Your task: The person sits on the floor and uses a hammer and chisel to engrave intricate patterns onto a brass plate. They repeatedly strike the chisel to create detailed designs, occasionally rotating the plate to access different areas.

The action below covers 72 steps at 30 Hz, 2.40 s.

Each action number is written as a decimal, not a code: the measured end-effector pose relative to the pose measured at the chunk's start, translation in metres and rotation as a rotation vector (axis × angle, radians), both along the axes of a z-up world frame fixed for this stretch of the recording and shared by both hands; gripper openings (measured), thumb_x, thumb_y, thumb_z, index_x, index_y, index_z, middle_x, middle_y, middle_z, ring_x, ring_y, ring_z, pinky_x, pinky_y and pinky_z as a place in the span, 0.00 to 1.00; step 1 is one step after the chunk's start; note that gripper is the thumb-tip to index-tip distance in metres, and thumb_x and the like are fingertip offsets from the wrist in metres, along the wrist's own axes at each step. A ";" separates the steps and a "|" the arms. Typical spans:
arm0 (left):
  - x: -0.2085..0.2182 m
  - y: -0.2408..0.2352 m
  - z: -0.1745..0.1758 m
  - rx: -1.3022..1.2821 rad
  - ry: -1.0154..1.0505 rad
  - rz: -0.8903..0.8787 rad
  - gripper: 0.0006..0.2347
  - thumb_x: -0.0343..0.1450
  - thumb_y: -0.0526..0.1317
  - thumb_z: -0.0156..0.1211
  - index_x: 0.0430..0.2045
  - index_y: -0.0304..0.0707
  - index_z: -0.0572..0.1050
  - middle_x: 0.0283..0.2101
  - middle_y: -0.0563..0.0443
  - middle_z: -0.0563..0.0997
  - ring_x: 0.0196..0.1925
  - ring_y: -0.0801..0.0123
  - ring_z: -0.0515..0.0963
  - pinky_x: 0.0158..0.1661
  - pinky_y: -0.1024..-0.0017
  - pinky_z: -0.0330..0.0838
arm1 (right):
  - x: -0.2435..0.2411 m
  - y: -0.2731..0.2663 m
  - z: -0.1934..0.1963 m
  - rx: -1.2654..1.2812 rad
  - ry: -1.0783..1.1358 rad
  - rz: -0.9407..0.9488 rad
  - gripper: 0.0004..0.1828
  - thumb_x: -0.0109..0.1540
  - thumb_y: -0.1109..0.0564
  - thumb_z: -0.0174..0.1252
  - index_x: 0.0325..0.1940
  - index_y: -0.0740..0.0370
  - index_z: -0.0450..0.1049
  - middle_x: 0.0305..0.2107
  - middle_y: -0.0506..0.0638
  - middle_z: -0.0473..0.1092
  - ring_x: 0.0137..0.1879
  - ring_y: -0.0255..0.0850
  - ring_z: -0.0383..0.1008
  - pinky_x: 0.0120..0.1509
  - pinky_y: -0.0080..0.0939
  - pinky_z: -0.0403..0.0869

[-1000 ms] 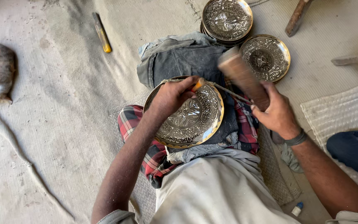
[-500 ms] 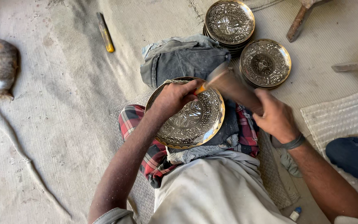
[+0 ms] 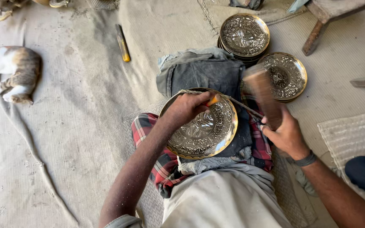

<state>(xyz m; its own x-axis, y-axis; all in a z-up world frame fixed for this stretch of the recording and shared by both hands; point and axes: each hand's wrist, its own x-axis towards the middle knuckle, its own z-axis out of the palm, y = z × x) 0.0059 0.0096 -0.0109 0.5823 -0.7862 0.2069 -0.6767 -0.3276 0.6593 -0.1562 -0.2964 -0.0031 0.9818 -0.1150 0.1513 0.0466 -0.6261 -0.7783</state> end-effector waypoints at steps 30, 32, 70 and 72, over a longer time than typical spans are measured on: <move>-0.003 0.010 0.008 -0.051 0.087 -0.059 0.23 0.68 0.41 0.68 0.58 0.46 0.70 0.40 0.45 0.86 0.42 0.56 0.87 0.41 0.60 0.80 | -0.002 0.001 -0.021 -0.073 0.062 -0.008 0.33 0.53 0.62 0.64 0.63 0.64 0.66 0.34 0.55 0.78 0.40 0.47 0.81 0.46 0.48 0.78; -0.003 0.007 0.008 -0.019 0.081 -0.037 0.22 0.68 0.41 0.68 0.57 0.47 0.70 0.39 0.47 0.86 0.42 0.57 0.87 0.41 0.61 0.81 | -0.001 -0.001 -0.020 -0.173 0.102 -0.047 0.33 0.53 0.62 0.65 0.63 0.63 0.67 0.36 0.57 0.78 0.39 0.47 0.81 0.45 0.47 0.78; -0.017 0.027 -0.005 -0.042 0.174 0.065 0.20 0.70 0.44 0.65 0.56 0.47 0.72 0.38 0.48 0.87 0.39 0.62 0.88 0.41 0.64 0.82 | 0.001 0.013 -0.006 -0.113 0.045 0.013 0.27 0.58 0.62 0.68 0.60 0.60 0.68 0.34 0.54 0.77 0.39 0.42 0.80 0.51 0.46 0.79; -0.021 0.038 -0.002 -0.081 0.160 0.065 0.17 0.72 0.42 0.65 0.55 0.45 0.73 0.40 0.49 0.87 0.40 0.64 0.88 0.43 0.65 0.83 | 0.002 0.017 -0.005 -0.446 0.279 0.074 0.38 0.52 0.61 0.72 0.65 0.60 0.68 0.35 0.54 0.78 0.35 0.43 0.79 0.47 0.47 0.77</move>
<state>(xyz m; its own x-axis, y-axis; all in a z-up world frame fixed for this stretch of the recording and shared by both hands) -0.0148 0.0471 -0.0133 0.6618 -0.7305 0.1685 -0.5401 -0.3086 0.7830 -0.1543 -0.2796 -0.0081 0.9947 -0.0280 -0.0985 -0.0676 -0.9019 -0.4265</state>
